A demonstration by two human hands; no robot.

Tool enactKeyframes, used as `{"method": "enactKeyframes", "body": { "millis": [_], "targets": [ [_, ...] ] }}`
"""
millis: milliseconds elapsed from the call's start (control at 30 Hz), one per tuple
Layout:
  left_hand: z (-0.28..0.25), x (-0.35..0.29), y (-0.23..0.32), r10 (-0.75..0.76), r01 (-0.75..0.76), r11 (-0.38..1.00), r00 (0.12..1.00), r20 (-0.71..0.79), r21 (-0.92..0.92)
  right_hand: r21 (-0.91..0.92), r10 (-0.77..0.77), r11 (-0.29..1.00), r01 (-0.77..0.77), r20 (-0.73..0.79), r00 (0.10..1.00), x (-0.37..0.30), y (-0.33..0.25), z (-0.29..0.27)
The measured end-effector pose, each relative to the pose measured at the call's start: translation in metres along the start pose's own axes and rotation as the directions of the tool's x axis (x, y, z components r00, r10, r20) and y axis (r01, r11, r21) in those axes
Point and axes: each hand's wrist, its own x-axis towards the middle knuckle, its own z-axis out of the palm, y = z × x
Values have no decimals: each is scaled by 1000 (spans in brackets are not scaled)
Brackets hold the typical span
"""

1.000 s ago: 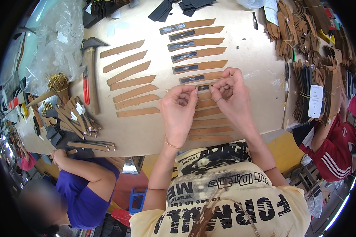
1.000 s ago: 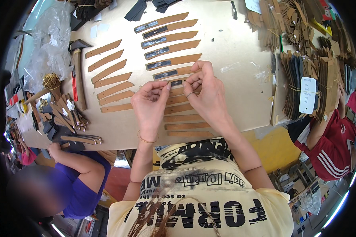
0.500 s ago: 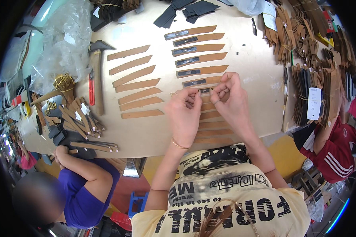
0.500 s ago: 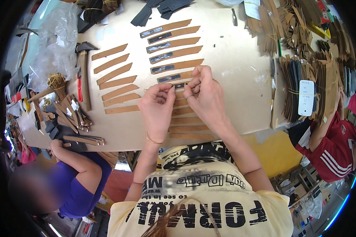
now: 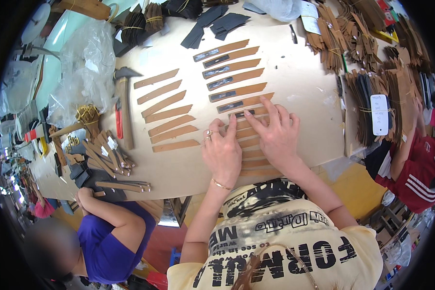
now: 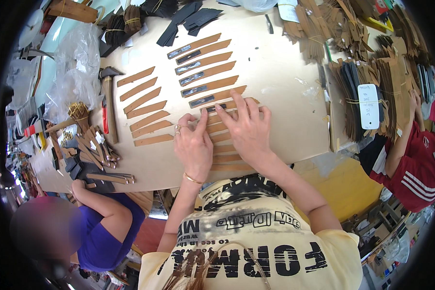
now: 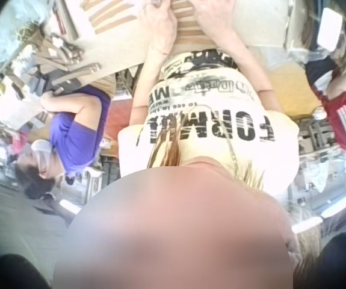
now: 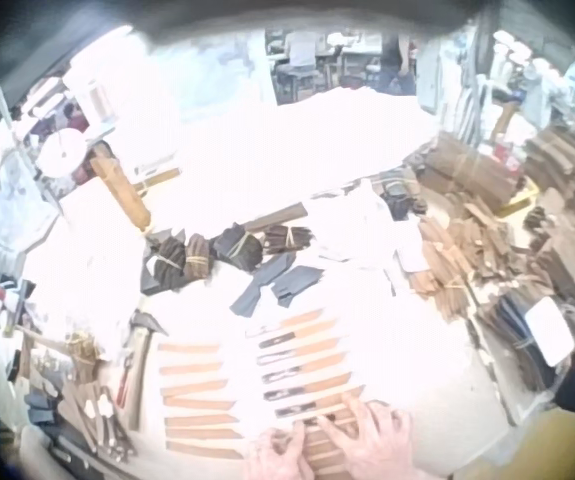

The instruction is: The person arranges light brown leather strips on a worktable, then places small black rectangular pieces onto the strips. The person handles the strips and black pieces by hand, aligning them in rows on the table.

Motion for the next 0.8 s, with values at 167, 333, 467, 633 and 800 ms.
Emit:
{"method": "enactKeyframes", "body": {
  "millis": [167, 333, 467, 633, 800],
  "targets": [
    [-4, 3, 2, -34, 34, 999, 998, 52, 5, -76, 6, 997, -4, 29, 1000, -8, 21, -10],
    [-4, 8, -2, -29, 38, 990, 997, 65, -135, 119, 247, 964, -239, -51, 968, -17, 61, -31],
    [-5, 11, 0, -100, 98, 938, 995, 10, -333, 240, 517, 842, -484, -95, 851, -28, 114, -49],
    [-13, 10, 21, -48, -19, 908, 988, -149, -419, 356, 697, 696, -623, -126, 706, -36, 156, -58],
    [-16, 14, 51, 98, -168, 877, 980, -175, -449, 199, 689, 721, -664, -110, 716, -25, 167, -46]
  ]
}}
